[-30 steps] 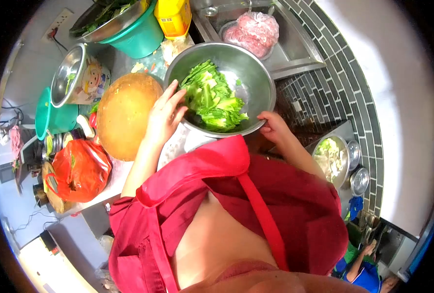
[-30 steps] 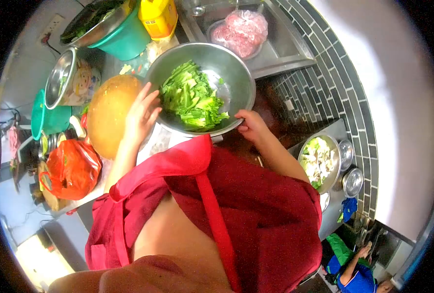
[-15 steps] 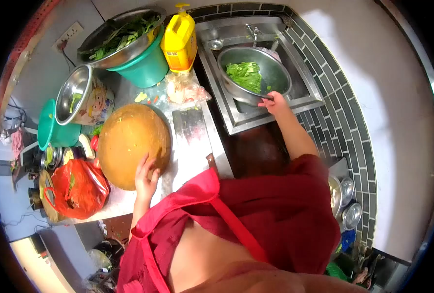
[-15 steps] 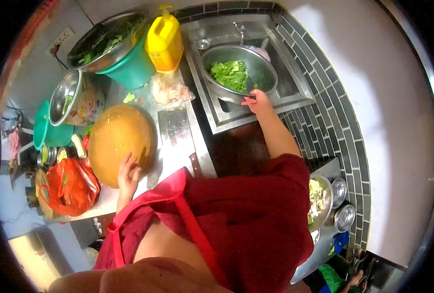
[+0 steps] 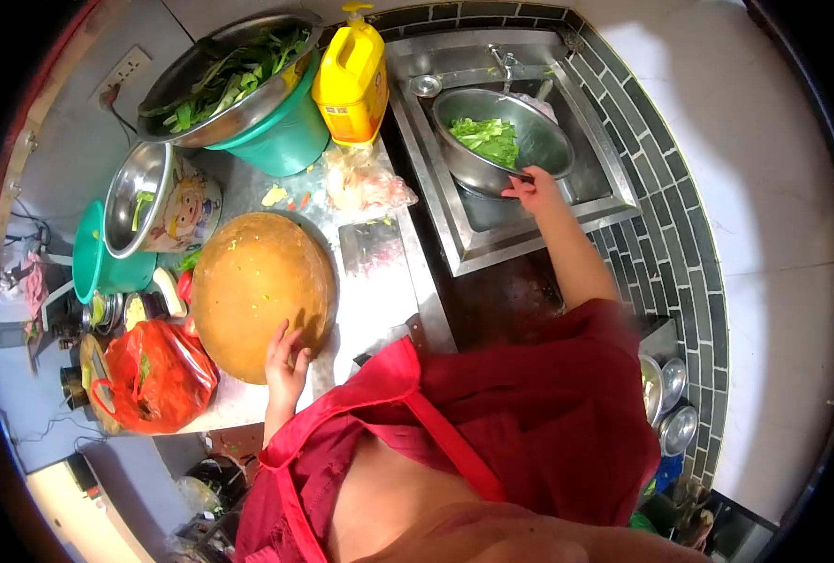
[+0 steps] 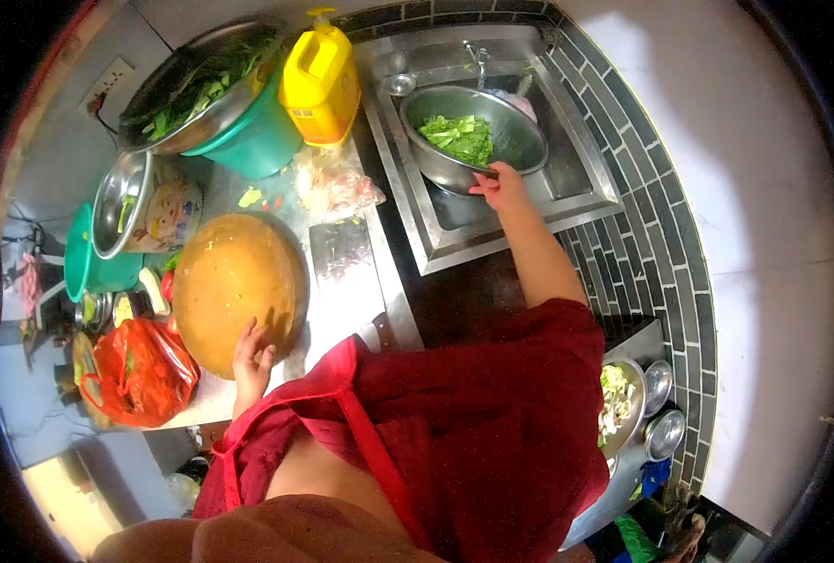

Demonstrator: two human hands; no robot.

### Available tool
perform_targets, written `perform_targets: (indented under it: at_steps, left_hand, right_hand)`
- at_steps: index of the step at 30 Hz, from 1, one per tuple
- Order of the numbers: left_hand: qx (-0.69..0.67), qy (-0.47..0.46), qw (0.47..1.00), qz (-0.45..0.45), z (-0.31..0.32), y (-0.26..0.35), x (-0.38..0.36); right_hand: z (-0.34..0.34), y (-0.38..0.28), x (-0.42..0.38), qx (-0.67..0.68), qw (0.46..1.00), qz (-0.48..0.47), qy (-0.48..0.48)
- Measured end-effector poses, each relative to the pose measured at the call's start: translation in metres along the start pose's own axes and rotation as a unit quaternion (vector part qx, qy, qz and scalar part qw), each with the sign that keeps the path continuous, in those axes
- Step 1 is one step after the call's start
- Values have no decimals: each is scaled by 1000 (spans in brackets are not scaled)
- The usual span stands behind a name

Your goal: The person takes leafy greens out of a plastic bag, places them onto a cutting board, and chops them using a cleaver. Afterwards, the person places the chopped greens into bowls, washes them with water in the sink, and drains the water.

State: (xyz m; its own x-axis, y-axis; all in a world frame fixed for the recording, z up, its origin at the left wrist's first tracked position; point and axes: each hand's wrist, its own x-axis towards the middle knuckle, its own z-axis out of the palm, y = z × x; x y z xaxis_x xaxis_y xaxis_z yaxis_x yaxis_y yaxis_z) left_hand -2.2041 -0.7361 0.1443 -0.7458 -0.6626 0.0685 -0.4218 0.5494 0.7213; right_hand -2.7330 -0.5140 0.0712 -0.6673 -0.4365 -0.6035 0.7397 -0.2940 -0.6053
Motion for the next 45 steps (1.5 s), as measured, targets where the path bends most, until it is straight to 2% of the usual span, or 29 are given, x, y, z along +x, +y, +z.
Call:
perform_targets:
  at_steps: [4, 6, 7, 10, 12, 14, 18, 19, 20, 21, 22, 23, 24, 25, 26, 27, 28, 29, 30, 31, 32, 35, 38, 40, 41, 44, 45]
  left_hand:
    - [-24, -13, 1000, 7, 15, -17, 3]
    - [-33, -31, 999, 16, 23, -22, 2]
    - [41, -26, 995, 84, 23, -17, 4]
    - [-56, -64, 996, 4, 30, -16, 0]
    - [-58, -63, 996, 12, 29, -15, -2]
    - [-70, -62, 996, 9, 28, -17, -6]
    - [-60, -55, 997, 7, 22, -12, -12]
    - [-73, -51, 996, 1, 22, -14, -13]
    - [-85, -43, 995, -9, 22, -16, -17]
    - [-86, -42, 995, -3, 25, -19, -20]
    - [-83, -32, 996, -4, 26, -24, -22]
    - [-78, -16, 997, -11, 22, -28, -26]
    - [-61, -13, 998, -3, 18, -27, -27]
    - [-68, -11, 998, -14, 18, -36, -31]
    - [-58, 9, 998, 26, 13, -38, -30]
    - [-89, 24, 996, -10, 16, -42, -34]
    - [-78, 56, 995, -4, 10, -34, -34]
    - [-19, 75, 997, -8, 7, -33, -38]
    - [0, 60, 997, -39, 5, -37, -42]
    - [-38, 34, 992, -114, -1, -30, -44]
    - [-79, 5, 980, -182, -9, -23, -47]
    - [96, 19, 995, -19, -12, -45, -66]
    - [65, 100, 993, -5, -12, -53, -92]
    - [-26, 79, 988, -128, -19, -49, -106]
    - [-72, 70, 977, -188, -24, -49, -114]
    - [65, 169, 977, -108, -55, -76, -135]
    - [70, 224, 966, -111, -72, -88, -139]
  right_hand:
    - [1, -3, 8, -32, 998, -44, -26]
    - [16, 1, 18, -37, 997, -57, 23]
    - [21, 4, 22, -39, 996, -62, 48]
    - [12, 23, 61, 24, 998, -61, -22]
    - [25, 41, 68, 120, 988, -96, 15]
    - [56, 50, 43, 196, 967, -155, 43]
    - [42, 53, 65, 219, 974, -66, -10]
    - [48, 55, 57, 177, 980, -88, 34]
    - [38, 63, 45, -191, 932, -301, 67]
    - [36, 62, 41, -366, 854, -367, 44]
    - [29, 62, 42, -540, 712, -445, 59]
    - [23, 62, 41, -637, 561, -522, 87]
    - [18, 64, 51, -443, 806, -388, -61]
    - [14, 66, 59, -165, 955, -224, -105]
    - [11, 65, 69, 47, 990, -49, -126]
    - [12, 64, 69, 63, 994, -8, -94]
    - [10, 68, 70, 41, 995, -10, -89]
    - [1, 69, 80, 86, 994, 37, -61]
    - [-4, 74, 79, 73, 989, 38, -121]
    - [-19, 76, 94, 53, 989, 73, -117]
    - [-1, 79, 66, 36, 996, 80, -28]
    - [11, 93, 31, -20, 996, 74, -51]
    - [11, 109, 8, -47, 993, 72, -80]
    - [9, 121, 2, -53, 992, 69, -88]
    - [16, 127, -13, -65, 995, 63, -47]
    - [7, 143, -44, -31, 996, 60, -56]
    - [1, 149, -55, -31, 996, 46, -76]
